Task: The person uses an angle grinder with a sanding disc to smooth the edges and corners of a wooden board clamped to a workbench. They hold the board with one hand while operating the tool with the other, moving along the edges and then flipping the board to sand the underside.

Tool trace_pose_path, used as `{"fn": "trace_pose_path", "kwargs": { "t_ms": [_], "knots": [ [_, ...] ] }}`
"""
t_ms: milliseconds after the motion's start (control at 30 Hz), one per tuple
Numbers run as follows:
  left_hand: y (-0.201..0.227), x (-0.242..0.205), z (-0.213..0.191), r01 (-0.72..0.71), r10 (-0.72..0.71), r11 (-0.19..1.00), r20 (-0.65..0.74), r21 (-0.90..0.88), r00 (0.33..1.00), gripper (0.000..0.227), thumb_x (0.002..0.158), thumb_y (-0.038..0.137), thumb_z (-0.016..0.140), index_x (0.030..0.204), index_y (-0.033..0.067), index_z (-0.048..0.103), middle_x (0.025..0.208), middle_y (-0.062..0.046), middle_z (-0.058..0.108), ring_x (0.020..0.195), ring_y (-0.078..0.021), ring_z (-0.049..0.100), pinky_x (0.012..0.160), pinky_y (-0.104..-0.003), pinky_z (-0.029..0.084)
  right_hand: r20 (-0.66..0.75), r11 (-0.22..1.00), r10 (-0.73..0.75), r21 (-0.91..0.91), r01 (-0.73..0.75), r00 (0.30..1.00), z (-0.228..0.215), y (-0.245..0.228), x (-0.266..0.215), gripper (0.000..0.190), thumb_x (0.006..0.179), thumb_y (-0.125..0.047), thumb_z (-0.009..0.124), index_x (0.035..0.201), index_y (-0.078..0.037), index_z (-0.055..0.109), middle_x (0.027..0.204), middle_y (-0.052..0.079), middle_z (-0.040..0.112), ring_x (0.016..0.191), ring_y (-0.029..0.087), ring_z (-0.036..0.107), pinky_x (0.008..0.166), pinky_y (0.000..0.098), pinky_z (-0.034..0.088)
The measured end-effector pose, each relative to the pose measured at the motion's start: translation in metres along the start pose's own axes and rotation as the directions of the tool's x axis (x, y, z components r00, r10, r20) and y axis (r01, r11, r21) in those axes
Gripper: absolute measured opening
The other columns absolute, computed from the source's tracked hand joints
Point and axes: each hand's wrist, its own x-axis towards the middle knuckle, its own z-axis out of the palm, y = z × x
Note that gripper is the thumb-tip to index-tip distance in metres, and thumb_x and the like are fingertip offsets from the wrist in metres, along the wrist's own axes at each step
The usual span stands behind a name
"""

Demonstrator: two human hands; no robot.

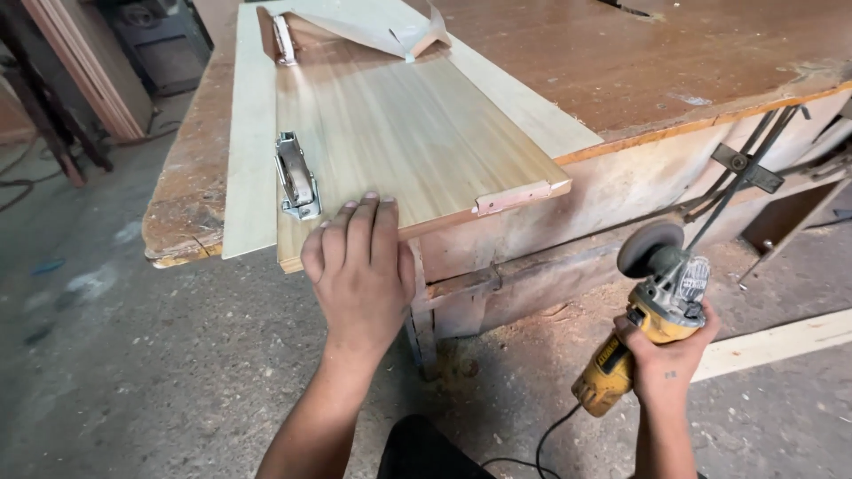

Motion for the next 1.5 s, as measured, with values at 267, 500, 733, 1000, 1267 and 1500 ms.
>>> {"fn": "trace_pose_path", "kwargs": {
  "t_ms": [267,500,733,1000,1267,1500],
  "knots": [
    [0.076,0.085,0.009,0.009,0.08,0.946,0.261,-0.323,0.962,0.069,0.094,0.061,0.068,0.132,0.0046,0.059,0.141,-0.018,0.059,0.136,-0.0375,0.048,0.114,-0.059,0.032,-0.086,0.962,0.273,0.035,-0.271,0.958,-0.027,0.06,0.004,0.082,0.072,0.0,0.074,0.14,-0.008,0.029,0.114,0.016,0.056,0.093,0.02,0.057,0.081,0.0374,0.052],
    [0.106,0.112,0.046,-0.031,0.117,0.986,0.547,-0.164,0.829,0.093,0.076,0.072,0.074,0.14,0.008,0.053,0.156,-0.022,0.039,0.151,-0.0395,0.022,0.12,-0.066,0.012,-0.112,0.976,0.218,0.006,-0.219,0.969,-0.049,0.083,0.009,0.082,0.073,0.001,0.077,0.139,-0.006,0.029,0.119,0.017,0.056,0.096,0.019,0.057,0.085,0.0343,0.052],
    [0.093,0.099,0.031,-0.068,0.141,0.98,0.414,-0.187,0.899,0.073,0.068,0.049,0.087,0.124,0.0085,0.062,0.153,-0.021,0.043,0.148,-0.0393,0.029,0.118,-0.066,0.02,-0.104,0.971,0.229,-0.042,-0.234,0.968,-0.049,0.062,0.009,0.084,0.075,-0.002,0.077,0.142,-0.004,0.027,0.122,0.019,0.055,0.099,0.022,0.058,0.085,0.0372,0.052],
    [0.029,0.08,-0.041,0.036,0.073,0.97,0.432,-0.24,0.899,0.07,0.082,0.039,0.083,0.14,0.0105,0.056,0.16,-0.018,0.033,0.15,-0.0391,0.024,0.117,-0.071,0.017,-0.087,0.973,0.21,-0.077,-0.217,0.974,-0.052,0.049,0.005,0.086,0.076,-0.001,0.079,0.143,0.0,0.026,0.124,0.024,0.056,0.103,0.024,0.058,0.091,0.0382,0.05],
    [0.028,0.07,0.009,0.016,0.166,0.931,0.463,-0.365,0.87,0.076,0.087,0.056,0.076,0.139,0.0048,0.054,0.13,-0.018,0.067,0.114,-0.0393,0.064,0.096,-0.053,0.051,-0.037,0.98,0.186,-0.067,-0.189,0.982,-0.04,0.016,-0.013,0.086,0.077,0.01,0.075,0.144,-0.003,0.024,0.126,0.03,0.056,0.105,0.03,0.059,0.094,0.0446,0.049],
    [0.008,0.064,-0.01,0.151,0.083,0.874,0.448,-0.462,0.89,0.054,0.099,0.045,0.068,0.136,0.0087,0.051,0.088,-0.003,0.074,0.07,-0.0284,0.071,0.054,-0.045,0.053,-0.021,0.97,0.222,-0.097,-0.223,0.975,-0.043,0.012,-0.024,0.083,0.079,0.004,0.074,0.145,-0.008,0.025,0.122,0.023,0.054,0.097,0.025,0.056,0.087,0.0412,0.051]
  ]
}}
